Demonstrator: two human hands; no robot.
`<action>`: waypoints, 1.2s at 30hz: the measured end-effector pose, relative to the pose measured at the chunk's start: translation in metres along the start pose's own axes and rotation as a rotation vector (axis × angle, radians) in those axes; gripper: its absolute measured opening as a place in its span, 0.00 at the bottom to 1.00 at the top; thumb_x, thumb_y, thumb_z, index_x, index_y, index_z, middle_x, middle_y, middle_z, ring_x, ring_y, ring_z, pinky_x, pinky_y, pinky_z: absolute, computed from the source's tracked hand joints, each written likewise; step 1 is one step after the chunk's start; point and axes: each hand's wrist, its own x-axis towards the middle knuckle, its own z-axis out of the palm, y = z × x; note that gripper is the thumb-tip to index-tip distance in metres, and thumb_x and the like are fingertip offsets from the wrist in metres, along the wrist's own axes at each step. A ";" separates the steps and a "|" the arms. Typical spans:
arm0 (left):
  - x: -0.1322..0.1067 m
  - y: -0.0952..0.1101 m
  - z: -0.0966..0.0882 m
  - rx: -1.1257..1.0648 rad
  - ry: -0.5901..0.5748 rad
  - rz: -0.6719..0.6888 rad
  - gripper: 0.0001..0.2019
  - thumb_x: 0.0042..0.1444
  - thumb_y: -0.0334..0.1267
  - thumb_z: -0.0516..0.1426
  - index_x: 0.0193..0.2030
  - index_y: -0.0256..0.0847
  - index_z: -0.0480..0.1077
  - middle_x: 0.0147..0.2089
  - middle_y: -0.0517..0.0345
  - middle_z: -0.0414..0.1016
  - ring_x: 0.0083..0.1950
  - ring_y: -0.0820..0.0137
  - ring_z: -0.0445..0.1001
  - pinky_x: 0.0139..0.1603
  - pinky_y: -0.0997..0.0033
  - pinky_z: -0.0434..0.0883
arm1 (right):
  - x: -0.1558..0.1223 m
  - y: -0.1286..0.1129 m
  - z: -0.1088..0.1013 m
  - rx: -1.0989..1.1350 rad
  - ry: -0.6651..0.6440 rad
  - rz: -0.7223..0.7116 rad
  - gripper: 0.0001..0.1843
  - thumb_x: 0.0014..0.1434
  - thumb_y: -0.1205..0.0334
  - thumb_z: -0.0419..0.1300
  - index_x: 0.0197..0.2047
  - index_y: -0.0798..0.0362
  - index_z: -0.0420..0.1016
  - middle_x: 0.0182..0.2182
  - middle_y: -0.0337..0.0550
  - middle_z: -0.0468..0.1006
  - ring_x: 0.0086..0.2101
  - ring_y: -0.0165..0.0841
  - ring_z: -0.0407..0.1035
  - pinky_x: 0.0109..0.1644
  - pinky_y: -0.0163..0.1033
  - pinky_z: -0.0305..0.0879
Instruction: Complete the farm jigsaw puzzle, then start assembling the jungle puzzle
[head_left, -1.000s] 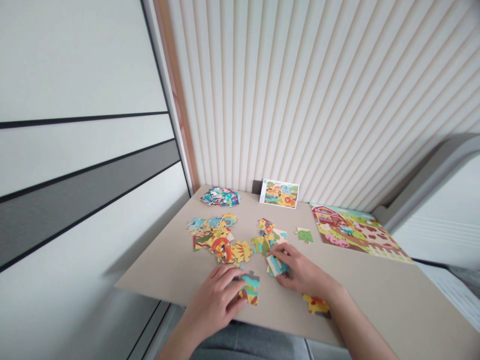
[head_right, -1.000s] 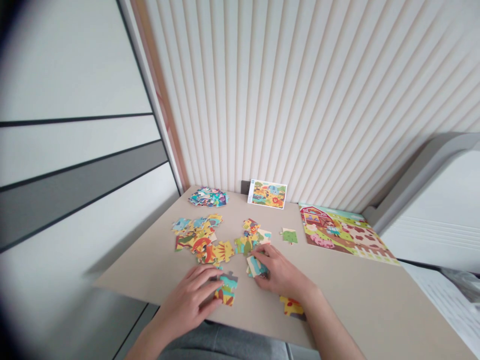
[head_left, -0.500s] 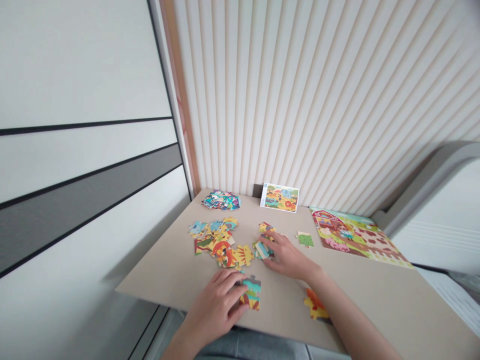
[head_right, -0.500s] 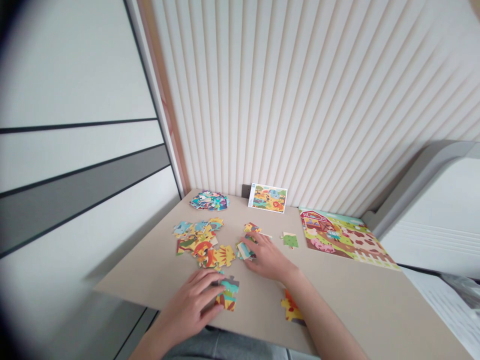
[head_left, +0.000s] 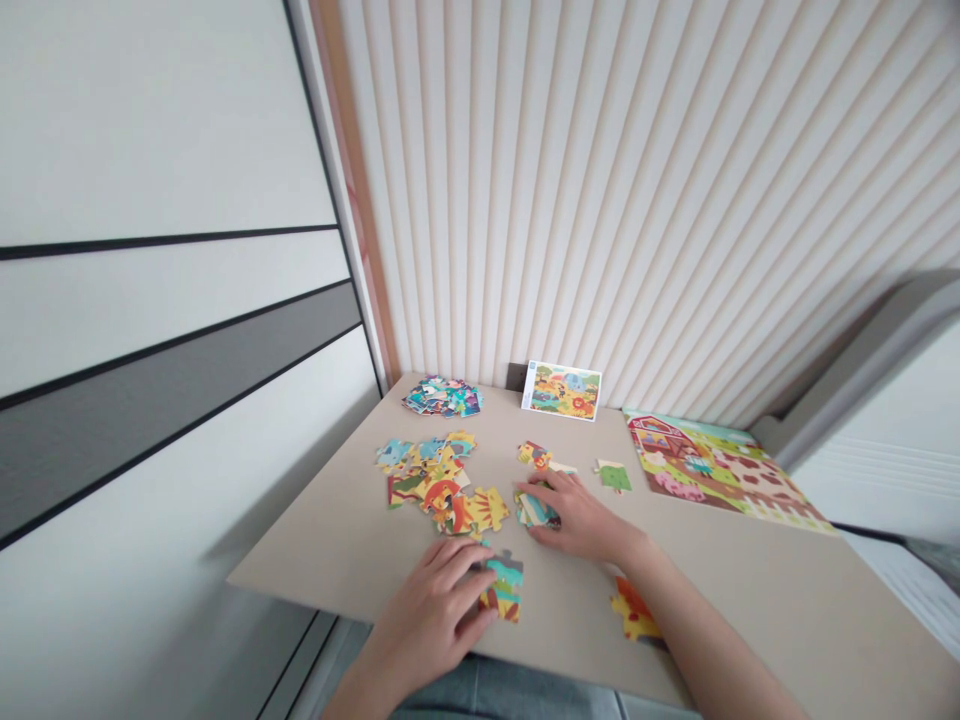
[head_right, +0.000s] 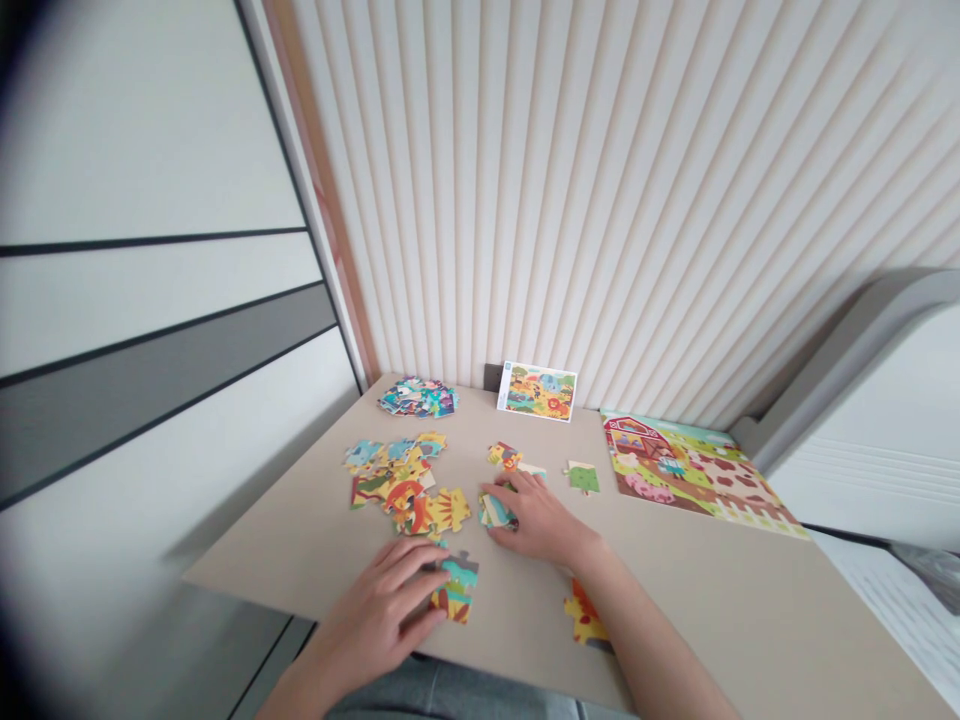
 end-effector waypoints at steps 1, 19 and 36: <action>0.000 0.000 0.000 -0.002 0.003 0.003 0.13 0.64 0.37 0.60 0.56 0.47 0.73 0.61 0.52 0.72 0.62 0.57 0.69 0.65 0.50 0.70 | -0.002 0.000 0.001 -0.002 0.008 0.008 0.33 0.60 0.56 0.64 0.68 0.44 0.68 0.57 0.50 0.73 0.57 0.45 0.67 0.65 0.52 0.61; 0.002 0.003 -0.002 -0.008 0.005 -0.016 0.13 0.66 0.38 0.60 0.56 0.47 0.72 0.60 0.54 0.73 0.62 0.58 0.69 0.66 0.51 0.68 | -0.012 0.009 0.004 -0.052 0.001 0.001 0.35 0.63 0.52 0.63 0.71 0.47 0.64 0.63 0.52 0.73 0.61 0.47 0.67 0.68 0.55 0.59; 0.005 -0.069 -0.027 0.152 0.195 -0.224 0.31 0.64 0.52 0.60 0.71 0.46 0.62 0.66 0.47 0.71 0.66 0.54 0.69 0.67 0.48 0.67 | -0.026 0.026 -0.019 -0.099 0.108 0.142 0.39 0.61 0.54 0.62 0.74 0.46 0.60 0.57 0.54 0.74 0.56 0.48 0.70 0.62 0.53 0.67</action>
